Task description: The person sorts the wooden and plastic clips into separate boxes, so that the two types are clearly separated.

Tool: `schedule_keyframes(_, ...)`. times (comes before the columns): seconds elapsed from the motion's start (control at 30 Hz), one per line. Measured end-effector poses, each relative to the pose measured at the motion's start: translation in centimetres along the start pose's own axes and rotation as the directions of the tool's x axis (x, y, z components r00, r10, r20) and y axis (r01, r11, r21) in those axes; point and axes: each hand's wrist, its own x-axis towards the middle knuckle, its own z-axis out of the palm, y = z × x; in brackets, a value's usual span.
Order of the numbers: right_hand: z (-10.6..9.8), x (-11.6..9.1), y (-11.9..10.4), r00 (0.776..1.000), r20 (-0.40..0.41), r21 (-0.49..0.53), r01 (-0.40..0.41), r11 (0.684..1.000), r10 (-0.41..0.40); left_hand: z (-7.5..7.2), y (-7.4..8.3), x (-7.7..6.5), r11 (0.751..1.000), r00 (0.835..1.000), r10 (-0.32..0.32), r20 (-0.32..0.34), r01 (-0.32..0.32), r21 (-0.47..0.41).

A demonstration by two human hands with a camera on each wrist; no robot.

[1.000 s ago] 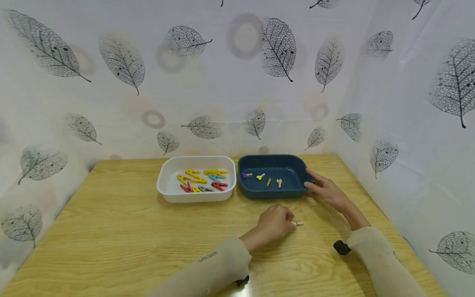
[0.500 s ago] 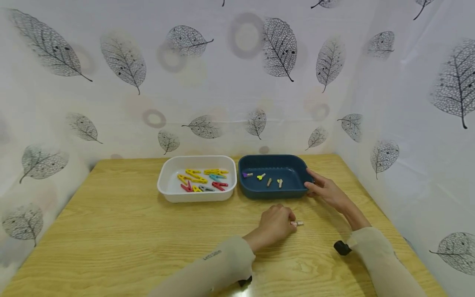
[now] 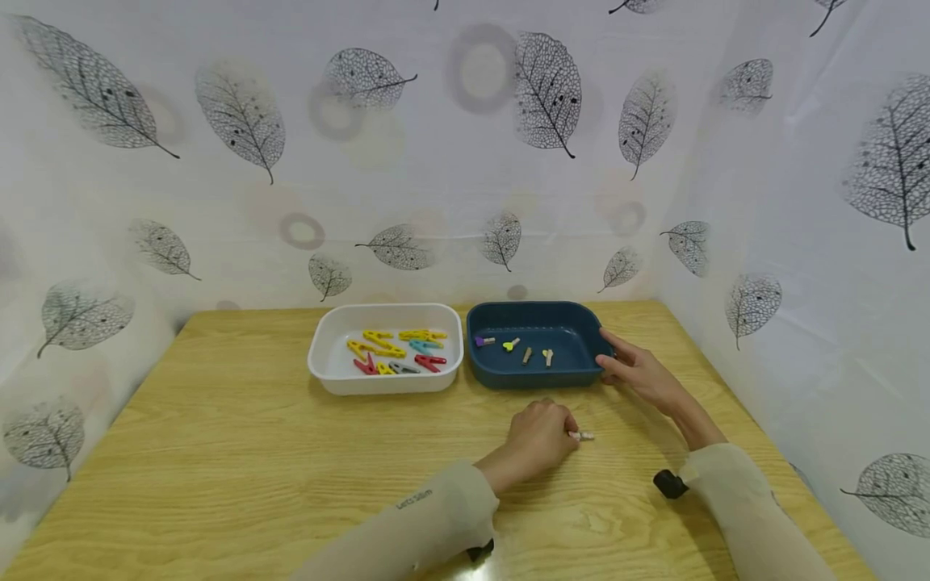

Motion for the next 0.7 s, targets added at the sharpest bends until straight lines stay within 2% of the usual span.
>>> schedule_keyframes(0.33, 0.0, 0.0, 0.0, 1.0, -0.001, 0.006, -0.001, 1.0, 0.001, -0.4, -0.3, -0.1, 0.986, 0.999, 0.0, 0.033, 0.005, -0.166)
schedule_keyframes(0.53, -0.1, 0.0, 0.0, 1.0, -0.001, 0.001, -0.007, 1.0, 0.007, -0.6, -0.7, -0.3, 0.969, 1.0, 0.021, 0.016, -0.016, -0.246)
schedule_keyframes(0.7, 0.0, 0.0, 0.0, 1.0, -0.002, -0.002, -0.015, 1.0, 0.015, -0.9, -1.1, -0.5, 0.96, 1.0, 0.027, -0.003, -0.027, -0.28)
